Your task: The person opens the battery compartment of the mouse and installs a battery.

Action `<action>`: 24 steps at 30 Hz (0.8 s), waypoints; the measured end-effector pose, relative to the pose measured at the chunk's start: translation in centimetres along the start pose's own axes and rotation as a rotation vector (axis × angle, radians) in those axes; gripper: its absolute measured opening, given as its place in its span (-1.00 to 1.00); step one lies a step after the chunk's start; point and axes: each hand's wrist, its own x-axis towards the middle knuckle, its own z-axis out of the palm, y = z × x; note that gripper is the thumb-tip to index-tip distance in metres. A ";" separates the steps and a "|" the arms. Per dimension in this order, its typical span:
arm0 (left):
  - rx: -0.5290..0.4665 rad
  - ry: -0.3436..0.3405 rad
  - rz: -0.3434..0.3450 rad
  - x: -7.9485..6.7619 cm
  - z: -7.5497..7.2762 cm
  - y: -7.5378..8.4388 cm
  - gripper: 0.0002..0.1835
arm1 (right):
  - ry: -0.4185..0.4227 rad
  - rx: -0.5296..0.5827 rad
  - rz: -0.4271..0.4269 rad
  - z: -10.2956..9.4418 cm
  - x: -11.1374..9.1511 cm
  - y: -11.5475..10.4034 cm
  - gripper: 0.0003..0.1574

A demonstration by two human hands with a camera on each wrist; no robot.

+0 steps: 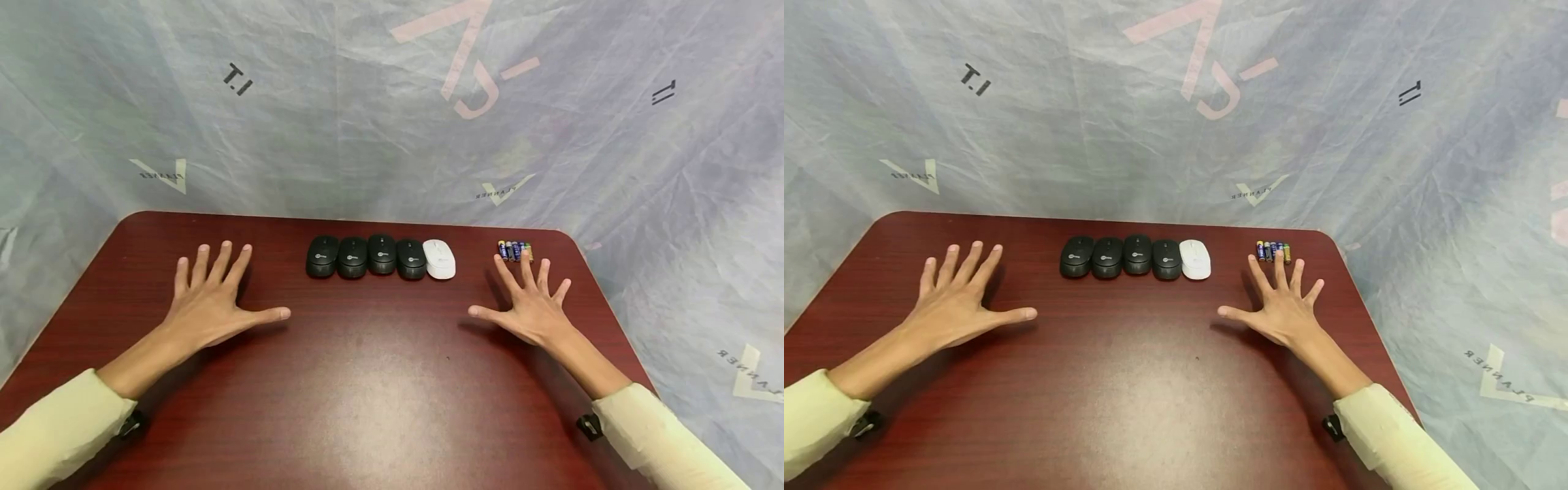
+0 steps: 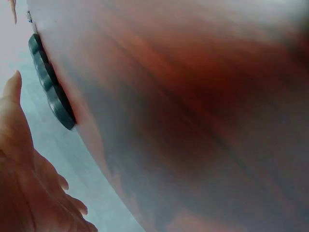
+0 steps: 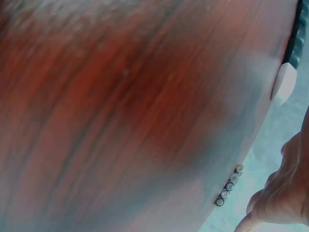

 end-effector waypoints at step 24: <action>-0.051 0.008 0.266 2.1 1.7 7.0 0.10 | 0.030 -0.003 -0.240 -0.1 1.5 -0.8 0.36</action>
